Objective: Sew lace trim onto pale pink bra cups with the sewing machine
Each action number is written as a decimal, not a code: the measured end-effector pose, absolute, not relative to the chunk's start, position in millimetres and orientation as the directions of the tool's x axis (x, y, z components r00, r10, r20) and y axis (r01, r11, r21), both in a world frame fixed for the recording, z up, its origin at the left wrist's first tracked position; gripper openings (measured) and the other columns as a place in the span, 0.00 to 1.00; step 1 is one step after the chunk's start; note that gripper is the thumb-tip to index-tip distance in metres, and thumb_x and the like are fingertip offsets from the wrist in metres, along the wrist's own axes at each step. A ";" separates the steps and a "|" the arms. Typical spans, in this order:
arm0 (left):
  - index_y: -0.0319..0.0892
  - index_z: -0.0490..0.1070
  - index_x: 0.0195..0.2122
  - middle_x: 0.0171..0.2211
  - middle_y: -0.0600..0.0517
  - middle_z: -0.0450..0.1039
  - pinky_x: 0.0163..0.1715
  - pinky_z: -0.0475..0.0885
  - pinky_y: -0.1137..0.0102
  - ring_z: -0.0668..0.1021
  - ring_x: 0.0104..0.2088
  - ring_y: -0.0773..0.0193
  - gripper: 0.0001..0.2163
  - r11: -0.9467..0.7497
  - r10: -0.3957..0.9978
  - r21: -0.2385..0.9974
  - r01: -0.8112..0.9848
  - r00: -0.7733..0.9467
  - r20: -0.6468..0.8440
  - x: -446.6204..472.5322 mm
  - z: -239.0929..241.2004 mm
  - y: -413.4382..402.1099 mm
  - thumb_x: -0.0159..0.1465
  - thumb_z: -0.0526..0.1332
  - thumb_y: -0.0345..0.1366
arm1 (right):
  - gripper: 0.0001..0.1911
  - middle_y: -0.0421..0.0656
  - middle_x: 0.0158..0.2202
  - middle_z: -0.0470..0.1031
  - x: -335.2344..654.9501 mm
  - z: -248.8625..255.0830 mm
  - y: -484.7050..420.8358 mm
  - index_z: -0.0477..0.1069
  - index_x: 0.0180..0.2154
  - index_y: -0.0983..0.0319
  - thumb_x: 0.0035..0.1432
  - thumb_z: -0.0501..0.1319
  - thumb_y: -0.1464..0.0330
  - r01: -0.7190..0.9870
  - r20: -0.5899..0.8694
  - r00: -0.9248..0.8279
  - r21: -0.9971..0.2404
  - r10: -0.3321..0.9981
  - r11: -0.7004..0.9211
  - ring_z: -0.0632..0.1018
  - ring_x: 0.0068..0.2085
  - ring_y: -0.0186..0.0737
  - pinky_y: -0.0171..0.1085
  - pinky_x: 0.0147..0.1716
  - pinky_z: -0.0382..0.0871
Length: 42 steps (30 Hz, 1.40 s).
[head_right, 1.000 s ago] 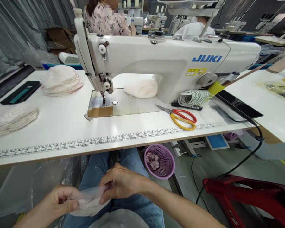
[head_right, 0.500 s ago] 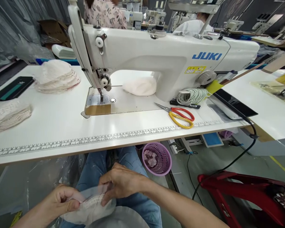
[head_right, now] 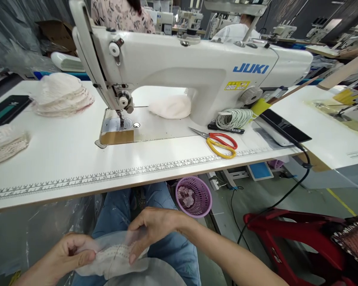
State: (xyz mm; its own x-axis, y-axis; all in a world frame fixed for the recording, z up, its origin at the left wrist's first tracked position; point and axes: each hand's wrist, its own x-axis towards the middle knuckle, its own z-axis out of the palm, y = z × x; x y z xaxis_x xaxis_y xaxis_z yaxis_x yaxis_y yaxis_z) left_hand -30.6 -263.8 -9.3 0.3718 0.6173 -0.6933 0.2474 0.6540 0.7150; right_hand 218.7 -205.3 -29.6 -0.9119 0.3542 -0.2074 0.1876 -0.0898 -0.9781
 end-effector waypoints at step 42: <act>0.37 0.77 0.29 0.20 0.56 0.66 0.25 0.58 0.76 0.63 0.22 0.69 0.15 0.611 0.614 0.747 0.262 0.439 -0.656 -20.8 -16.1 -265.5 0.48 0.69 0.44 | 0.18 0.40 0.26 0.72 214.1 -28.8 -208.8 0.77 0.32 0.67 0.51 0.65 0.57 0.131 -0.170 -0.902 -0.984 0.398 -0.125 0.72 0.28 0.32 0.27 0.26 0.62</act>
